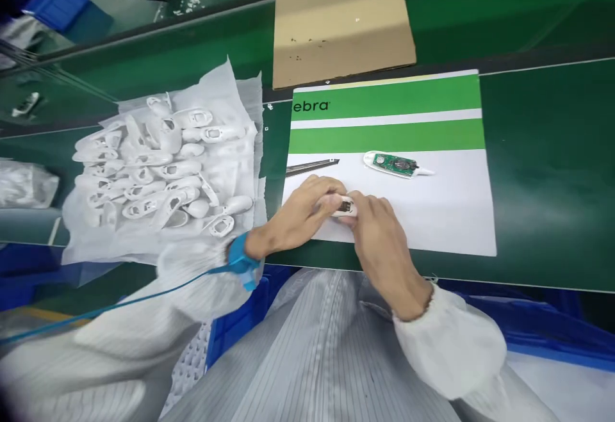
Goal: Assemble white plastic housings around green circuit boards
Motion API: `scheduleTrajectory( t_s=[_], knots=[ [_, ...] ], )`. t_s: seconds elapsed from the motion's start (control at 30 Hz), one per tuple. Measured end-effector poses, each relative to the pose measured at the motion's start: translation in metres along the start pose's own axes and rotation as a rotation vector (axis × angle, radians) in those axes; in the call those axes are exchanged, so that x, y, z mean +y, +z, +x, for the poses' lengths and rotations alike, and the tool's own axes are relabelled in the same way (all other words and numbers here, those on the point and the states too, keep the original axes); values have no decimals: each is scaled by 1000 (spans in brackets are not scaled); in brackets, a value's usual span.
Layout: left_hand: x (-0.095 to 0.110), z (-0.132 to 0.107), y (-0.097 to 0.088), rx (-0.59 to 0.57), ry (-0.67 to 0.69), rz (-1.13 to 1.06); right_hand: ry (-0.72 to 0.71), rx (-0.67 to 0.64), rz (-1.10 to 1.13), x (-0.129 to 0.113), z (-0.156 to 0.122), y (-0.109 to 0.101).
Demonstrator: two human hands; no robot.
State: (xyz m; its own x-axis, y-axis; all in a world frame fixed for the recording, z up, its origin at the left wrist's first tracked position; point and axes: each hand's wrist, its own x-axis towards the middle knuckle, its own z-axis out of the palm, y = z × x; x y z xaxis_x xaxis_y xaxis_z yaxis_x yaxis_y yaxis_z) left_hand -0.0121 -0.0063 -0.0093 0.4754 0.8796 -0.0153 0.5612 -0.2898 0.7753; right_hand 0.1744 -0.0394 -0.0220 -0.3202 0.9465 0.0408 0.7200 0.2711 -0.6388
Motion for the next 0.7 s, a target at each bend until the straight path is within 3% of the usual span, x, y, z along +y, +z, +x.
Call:
scheduleTrajectory(
  t_s=[0.17, 0.23, 0.4, 0.53, 0.7],
  knots=[
    [43, -35, -4, 12, -143, -501, 185, -454, 649, 7, -17, -42],
    [54, -43, 1, 45, -178, -577, 218, -542, 769, 4, -22, -48],
    [59, -53, 3, 71, -186, -567, 278, -505, 789, -9, -29, -45],
    [46, -64, -1, 138, -260, -619, 331, -348, 694, -17, -34, -49],
    [31, -70, -1, 134, -333, -770, 320, -304, 638, -27, -34, -53]
  ],
)
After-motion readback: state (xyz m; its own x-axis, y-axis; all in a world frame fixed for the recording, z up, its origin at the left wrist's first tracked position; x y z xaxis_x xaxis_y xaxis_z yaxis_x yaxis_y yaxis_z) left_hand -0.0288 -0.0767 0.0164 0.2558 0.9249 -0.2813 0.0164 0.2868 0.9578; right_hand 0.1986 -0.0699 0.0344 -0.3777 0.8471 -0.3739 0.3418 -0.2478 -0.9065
